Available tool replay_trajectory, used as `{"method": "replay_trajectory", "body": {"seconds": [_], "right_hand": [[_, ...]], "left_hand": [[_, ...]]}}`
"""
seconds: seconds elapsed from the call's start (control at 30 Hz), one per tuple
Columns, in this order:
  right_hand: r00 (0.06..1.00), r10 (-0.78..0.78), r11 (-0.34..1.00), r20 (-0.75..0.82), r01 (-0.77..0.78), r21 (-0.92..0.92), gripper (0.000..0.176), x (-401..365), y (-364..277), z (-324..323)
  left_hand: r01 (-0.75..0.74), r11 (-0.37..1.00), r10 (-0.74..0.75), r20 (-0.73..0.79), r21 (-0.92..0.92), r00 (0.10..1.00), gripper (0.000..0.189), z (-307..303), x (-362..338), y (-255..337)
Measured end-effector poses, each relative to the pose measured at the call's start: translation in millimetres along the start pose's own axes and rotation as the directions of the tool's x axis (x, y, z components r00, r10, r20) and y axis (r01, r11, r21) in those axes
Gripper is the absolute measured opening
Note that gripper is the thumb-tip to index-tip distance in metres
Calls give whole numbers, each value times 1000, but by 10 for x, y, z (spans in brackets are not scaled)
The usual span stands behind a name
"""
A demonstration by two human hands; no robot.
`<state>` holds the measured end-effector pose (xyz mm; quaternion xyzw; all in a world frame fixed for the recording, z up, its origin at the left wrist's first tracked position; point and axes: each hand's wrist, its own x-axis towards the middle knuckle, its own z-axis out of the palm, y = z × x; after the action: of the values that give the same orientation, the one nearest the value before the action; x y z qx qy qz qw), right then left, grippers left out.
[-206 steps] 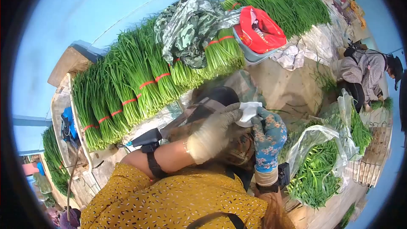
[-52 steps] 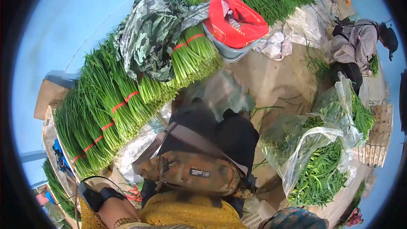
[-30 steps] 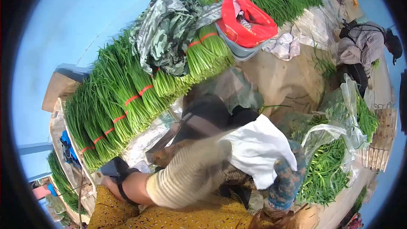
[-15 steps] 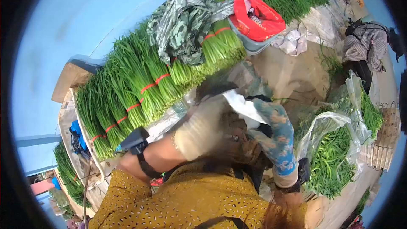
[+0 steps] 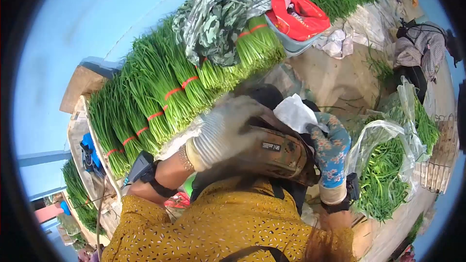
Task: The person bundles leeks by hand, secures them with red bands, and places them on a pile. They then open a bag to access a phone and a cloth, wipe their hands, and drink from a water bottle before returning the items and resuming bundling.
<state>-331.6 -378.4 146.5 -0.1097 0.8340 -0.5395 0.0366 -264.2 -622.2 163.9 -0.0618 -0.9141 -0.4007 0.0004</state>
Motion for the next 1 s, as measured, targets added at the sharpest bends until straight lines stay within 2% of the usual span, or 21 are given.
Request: {"method": "replay_trajectory", "body": {"seconds": [0.07, 0.2, 0.23, 0.33, 0.37, 0.4, 0.47, 0.5, 0.6, 0.63, 0.73, 0.77, 0.8, 0.83, 0.87, 0.9, 0.93, 1.0], "right_hand": [[998, -21, 997, 57, 25, -66, 21, -73, -48, -7], [988, -35, 991, 150, 53, -119, 22, -228, -174, -24], [988, -29, 994, 152, 44, -97, 23, -276, -155, -12], [966, -157, 969, 205, 191, -157, 25, -356, -223, 10], [943, -282, 932, 178, 313, -181, 27, -380, -209, 53], [936, -260, 935, 237, 306, -178, 27, -414, -237, 79], [860, -376, 828, 344, 479, -293, 29, -451, -277, 128], [822, -423, 786, 381, 542, -297, 31, -475, -224, 172], [843, -389, 790, 371, 513, -335, 32, -478, -263, 157], [864, -381, 807, 330, 485, -337, 30, -467, -275, 141], [929, -299, 923, 220, 340, -179, 30, -453, -182, 19], [964, -218, 965, 151, 236, -117, 30, -488, -172, -53], [989, -103, 989, 103, 113, -96, 28, -513, -166, -177], [999, 20, 997, 37, -17, -73, 25, -548, -163, -336], [989, 144, 989, -35, -146, -36, 23, -599, -156, -509], [946, 309, 930, -99, -278, 241, 24, -647, -110, -667], [928, 326, 923, -181, -271, 275, 27, -735, -13, -880], [815, 428, 896, -390, -328, 298, 23, -956, 73, -1261]], "left_hand": [[-220, 972, 210, 118, 84, 971, 47, -18, -64, 131], [-382, 869, 308, 259, 316, 915, 50, 270, -245, -94], [-361, 891, 310, 212, 275, 927, 47, 322, -244, -183], [-320, 942, 293, 212, 106, 932, 34, 255, -157, -166], [-342, 925, 302, 226, 163, 926, 32, 215, -111, -124], [-301, 943, 257, 261, 144, 931, 32, 174, -76, -49], [-214, 971, 168, 337, 105, 926, 33, 115, -18, 72], [-164, 985, 142, 298, 49, 944, 33, 122, 3, 69], [-15, 991, 40, 192, -131, 981, 34, 129, 60, 44], [-101, 992, 109, 130, -73, 985, 35, 102, 71, 73], [-58, 969, 82, 92, -240, 992, 30, 187, 74, 70], [-172, 973, 175, 9, -155, 985, 24, 342, 63, -35], [-221, 974, 225, 94, -48, 970, 19, 330, 61, -18], [-265, 964, 262, 96, 23, 960, 18, 319, 31, 28], [-378, 924, 381, 102, -51, 919, 35, 336, 34, 3], [-400, 916, 399, 156, -26, 904, 40, 301, 13, 56], [-380, 925, 365, 204, 33, 908, 49, 203, -18, 200], [-405, 911, 399, 85, 76, 913, 73, 273, -225, 17]]}}
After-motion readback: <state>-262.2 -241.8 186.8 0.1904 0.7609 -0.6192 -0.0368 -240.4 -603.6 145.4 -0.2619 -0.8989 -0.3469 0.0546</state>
